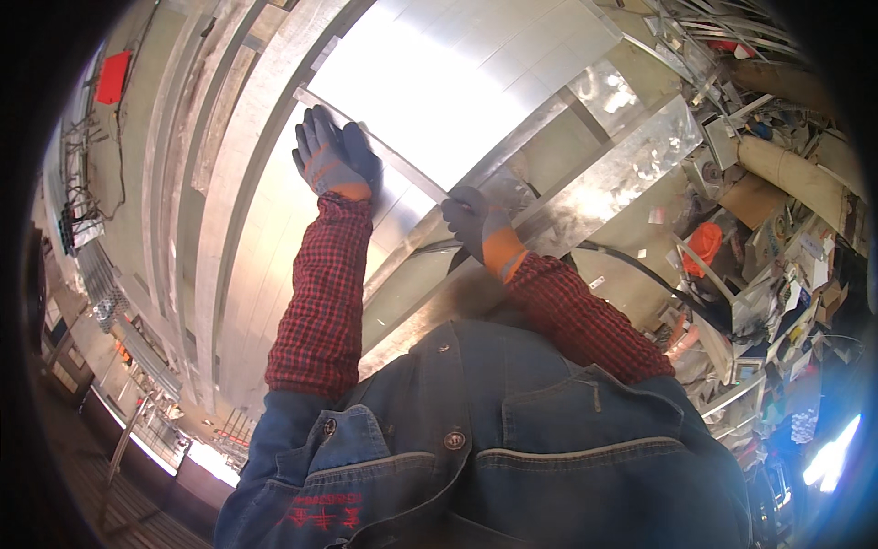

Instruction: The person aligns a metal sheet on a workbench and uses a red marker to draw lines along its edges. The person then lifts the sheet, flips it, and continues marking the opposite side. The person repeats this process for several metal sheets.

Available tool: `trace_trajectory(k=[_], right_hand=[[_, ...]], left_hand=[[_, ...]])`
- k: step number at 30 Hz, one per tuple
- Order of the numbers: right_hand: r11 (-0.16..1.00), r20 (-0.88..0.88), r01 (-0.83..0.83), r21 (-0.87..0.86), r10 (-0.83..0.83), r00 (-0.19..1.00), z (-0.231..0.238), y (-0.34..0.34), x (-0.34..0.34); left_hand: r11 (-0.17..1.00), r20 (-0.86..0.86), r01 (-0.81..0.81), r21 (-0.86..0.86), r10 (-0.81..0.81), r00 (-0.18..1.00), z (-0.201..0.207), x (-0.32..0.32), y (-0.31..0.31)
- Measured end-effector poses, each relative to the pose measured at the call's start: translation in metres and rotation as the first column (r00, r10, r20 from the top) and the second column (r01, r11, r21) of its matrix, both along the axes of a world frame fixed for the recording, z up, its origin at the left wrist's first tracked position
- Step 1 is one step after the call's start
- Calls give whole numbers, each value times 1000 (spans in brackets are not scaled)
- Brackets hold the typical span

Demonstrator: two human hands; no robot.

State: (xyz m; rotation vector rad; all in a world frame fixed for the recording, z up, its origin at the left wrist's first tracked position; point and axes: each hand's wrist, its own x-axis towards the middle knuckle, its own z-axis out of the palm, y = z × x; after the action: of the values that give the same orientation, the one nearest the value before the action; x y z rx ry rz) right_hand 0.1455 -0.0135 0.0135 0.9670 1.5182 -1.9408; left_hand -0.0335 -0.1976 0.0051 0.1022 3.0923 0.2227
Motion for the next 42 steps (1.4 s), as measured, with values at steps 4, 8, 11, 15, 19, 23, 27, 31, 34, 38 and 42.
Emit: trace_trajectory(k=[4, 8, 11, 15, 19, 23, 27, 31, 34, 38, 42], right_hand=[[1000, 24, 16, -8, -16, 1000, 3, 0, -3], [999, -2, 23, -28, -23, 1000, 5, 2, -2], [997, -17, 45, -57, -46, 999, 4, 3, -1], [998, -37, 38, -47, -40, 999, 3, 2, -2], [1000, -22, 13, -17, -14, 1000, 4, 2, -2], [997, 1, 54, -54, -54, 999, 4, 2, 0], [998, -17, 41, -48, -42, 999, 1, 2, 1], [999, -18, 28, -23, -28, 999, -1, 1, 1], [1000, -22, 7, -4, -7, 1000, 0, 2, 1], [999, -14, -36, 34, 37, 999, 2, 3, 0], [997, -18, -62, 42, 63, 998, 4, 5, -2]], left_hand=[[999, 6, -13, -35, 13, 1000, -1, 1, 2], [998, 23, -12, -66, 14, 1000, -7, 2, -1], [1000, -12, 14, -16, -14, 1000, -10, 1, -4], [1000, -42, 29, 3, -29, 999, -10, 2, -4], [999, -39, 43, -20, -44, 998, -5, 3, -2], [996, -38, 51, -73, -54, 998, -5, 5, 0], [995, -33, 53, -90, -56, 998, -10, 4, -5], [994, -47, 59, -95, -64, 997, -18, 4, -8], [994, -52, 59, -97, -64, 997, -21, 4, -10], [997, -72, 51, -63, -56, 996, -19, 4, -8], [998, -66, 42, -55, -46, 997, -14, 4, -6]])
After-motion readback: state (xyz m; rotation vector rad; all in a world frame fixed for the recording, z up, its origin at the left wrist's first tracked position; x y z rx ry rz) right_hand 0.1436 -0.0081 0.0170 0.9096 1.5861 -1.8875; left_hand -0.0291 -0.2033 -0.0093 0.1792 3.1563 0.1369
